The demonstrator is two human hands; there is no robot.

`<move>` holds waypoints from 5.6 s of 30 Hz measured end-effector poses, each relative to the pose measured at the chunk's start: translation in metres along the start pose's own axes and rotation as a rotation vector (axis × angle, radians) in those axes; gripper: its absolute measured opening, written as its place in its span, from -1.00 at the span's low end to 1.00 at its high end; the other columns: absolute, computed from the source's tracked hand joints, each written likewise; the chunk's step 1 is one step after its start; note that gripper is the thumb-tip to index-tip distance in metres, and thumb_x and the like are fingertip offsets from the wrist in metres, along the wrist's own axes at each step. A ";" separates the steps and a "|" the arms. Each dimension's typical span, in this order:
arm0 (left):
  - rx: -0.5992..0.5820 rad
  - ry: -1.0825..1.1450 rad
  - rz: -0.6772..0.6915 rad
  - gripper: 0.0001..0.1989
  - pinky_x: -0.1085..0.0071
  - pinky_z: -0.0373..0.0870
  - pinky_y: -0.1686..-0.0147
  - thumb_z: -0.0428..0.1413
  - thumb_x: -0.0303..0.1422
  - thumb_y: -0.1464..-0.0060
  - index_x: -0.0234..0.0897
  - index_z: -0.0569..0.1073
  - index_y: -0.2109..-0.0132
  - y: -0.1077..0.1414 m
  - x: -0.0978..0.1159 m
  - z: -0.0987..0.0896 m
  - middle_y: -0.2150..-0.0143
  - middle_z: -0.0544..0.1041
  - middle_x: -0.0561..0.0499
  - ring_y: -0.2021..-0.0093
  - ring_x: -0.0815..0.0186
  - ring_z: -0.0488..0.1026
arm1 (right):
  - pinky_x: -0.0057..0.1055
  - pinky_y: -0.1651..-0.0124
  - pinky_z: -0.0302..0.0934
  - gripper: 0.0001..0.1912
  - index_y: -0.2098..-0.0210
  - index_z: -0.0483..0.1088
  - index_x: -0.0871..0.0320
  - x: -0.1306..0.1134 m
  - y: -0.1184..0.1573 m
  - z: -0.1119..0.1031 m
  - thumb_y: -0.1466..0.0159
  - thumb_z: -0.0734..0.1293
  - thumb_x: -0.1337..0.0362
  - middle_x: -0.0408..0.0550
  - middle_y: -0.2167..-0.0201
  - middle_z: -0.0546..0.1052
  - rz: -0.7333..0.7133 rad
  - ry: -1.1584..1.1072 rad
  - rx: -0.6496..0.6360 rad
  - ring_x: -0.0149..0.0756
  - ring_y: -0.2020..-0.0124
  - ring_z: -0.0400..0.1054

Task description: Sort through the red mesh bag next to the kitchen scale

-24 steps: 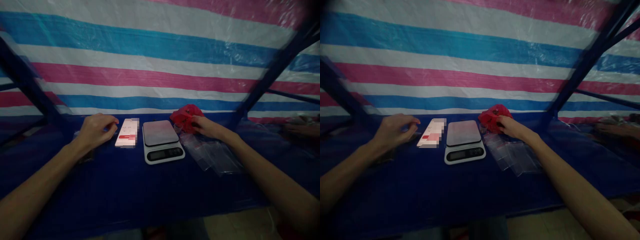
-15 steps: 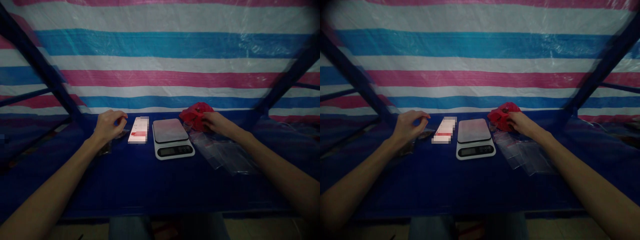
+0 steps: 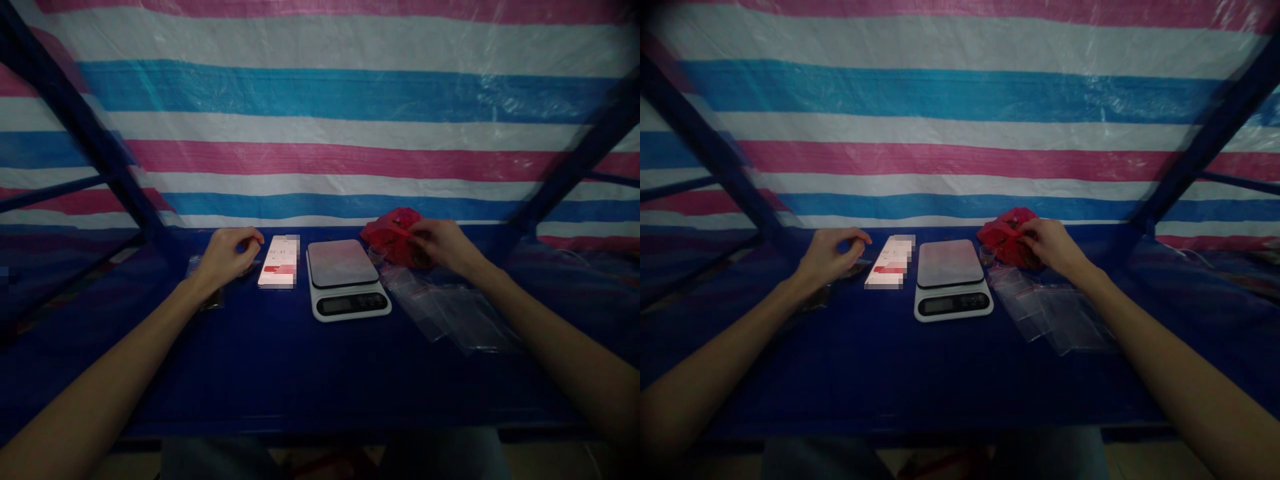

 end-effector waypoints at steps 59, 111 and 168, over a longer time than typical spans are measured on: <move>-0.080 -0.035 -0.044 -0.76 0.37 0.24 0.36 0.02 -0.37 -0.15 -0.26 0.59 0.27 0.000 -0.022 0.005 0.44 0.57 0.03 0.47 0.35 0.43 | -0.19 -0.07 0.37 -0.70 0.17 0.55 0.24 -0.011 -0.001 0.050 -0.33 0.17 0.45 0.22 0.03 0.56 -0.272 0.131 -0.209 -0.06 0.05 0.49; -0.125 0.078 -0.118 -0.77 0.46 0.23 0.48 0.01 -0.32 -0.15 -0.23 0.56 0.29 0.003 -0.005 0.013 0.55 0.52 0.06 0.53 0.36 0.42 | -0.26 0.19 0.46 -0.77 0.23 0.62 0.18 -0.073 -0.003 0.025 -0.19 0.47 0.17 0.03 0.27 0.67 0.050 -0.692 0.038 -0.18 0.30 0.57; -0.103 -0.004 -0.001 -0.77 0.39 0.29 0.34 0.01 -0.42 -0.16 -0.24 0.58 0.26 0.003 -0.007 0.013 0.42 0.60 0.01 0.41 0.30 0.49 | -0.46 0.33 0.19 -0.84 0.37 0.61 0.28 -0.137 -0.143 0.101 -0.08 0.37 0.46 0.00 0.41 0.63 -0.370 -0.061 -0.501 -0.31 0.41 0.43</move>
Point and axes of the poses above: each hand's wrist, its own y-axis away from the middle knuckle, its own z-axis out of the palm, x = y × z, the point moved 6 cm from there along -y, towards the middle knuckle
